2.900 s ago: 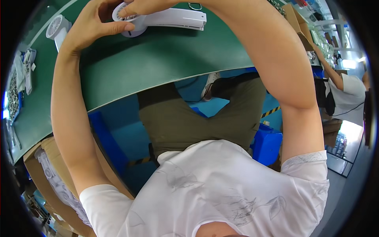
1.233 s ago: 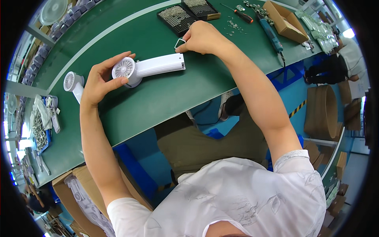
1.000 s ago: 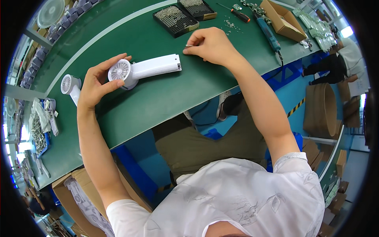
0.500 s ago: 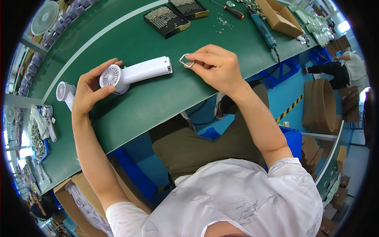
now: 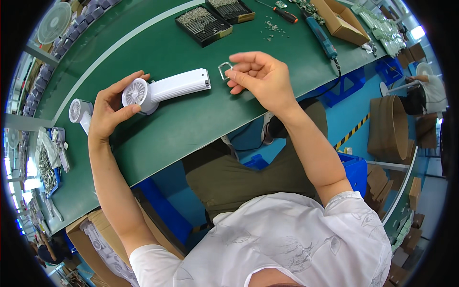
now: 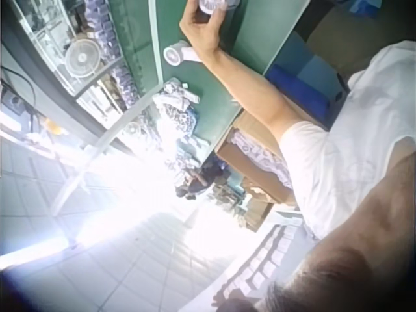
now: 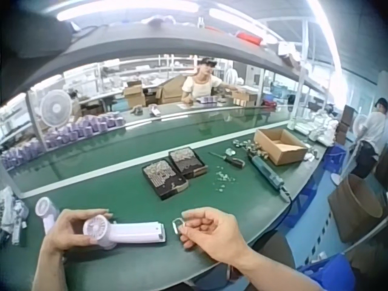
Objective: Assembling handheld portable fans at a factory workbench, including inserting components and using an electric screwdriver to fasten them.
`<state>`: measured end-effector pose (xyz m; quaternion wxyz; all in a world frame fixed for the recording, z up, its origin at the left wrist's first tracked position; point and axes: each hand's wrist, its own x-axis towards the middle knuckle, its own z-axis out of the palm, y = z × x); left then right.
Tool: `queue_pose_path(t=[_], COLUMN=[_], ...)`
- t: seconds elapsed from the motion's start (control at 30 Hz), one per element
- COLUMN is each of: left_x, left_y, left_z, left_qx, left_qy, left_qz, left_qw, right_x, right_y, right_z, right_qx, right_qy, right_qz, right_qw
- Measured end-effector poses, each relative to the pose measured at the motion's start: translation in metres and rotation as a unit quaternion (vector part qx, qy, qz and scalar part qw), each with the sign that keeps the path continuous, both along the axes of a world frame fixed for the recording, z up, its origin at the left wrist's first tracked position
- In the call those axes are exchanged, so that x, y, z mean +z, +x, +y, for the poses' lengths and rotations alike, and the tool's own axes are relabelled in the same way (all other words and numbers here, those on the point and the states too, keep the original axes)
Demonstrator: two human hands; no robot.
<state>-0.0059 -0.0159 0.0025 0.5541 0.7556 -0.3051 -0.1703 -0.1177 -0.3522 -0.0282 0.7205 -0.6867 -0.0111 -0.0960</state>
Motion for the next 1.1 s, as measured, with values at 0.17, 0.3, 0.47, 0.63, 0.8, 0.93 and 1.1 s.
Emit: queue_pose_path(t=[0.17,0.3,0.47,0.63,0.8,0.93,1.1], left_x=[0.000,0.000,0.001,-0.001,-0.002,-0.001,0.000], left_y=[0.000,-0.001,0.001,0.000,0.001,-0.001,-0.005], left_z=[0.001,0.001,0.001,0.001,0.001,0.000,-0.006], left_qx=[0.004,0.004,-0.004,-0.002,-0.007,-0.013,-0.020], left_qy=[0.003,0.006,0.007,0.007,0.003,-0.027,-0.052], left_qz=[0.000,-0.002,-0.005,-0.004,-0.015,-0.009,0.004], left_qw=[1.000,1.000,1.000,1.000,1.000,1.000,0.998], right_x=[0.004,0.002,-0.001,0.002,0.003,0.004,0.010], right_y=[-0.001,0.000,-0.001,-0.004,-0.006,-0.005,0.001], right_z=[0.002,0.004,0.009,0.020,0.028,0.027,0.022], right_qx=[0.009,0.026,0.015,0.007,0.001,0.027,0.054], right_qy=[0.043,0.079,0.130,0.167,0.183,0.181,0.122], right_qz=[0.000,0.022,0.059,0.092,0.098,0.124,0.145], right_qw=[0.999,0.996,0.990,0.982,0.978,0.975,0.980])
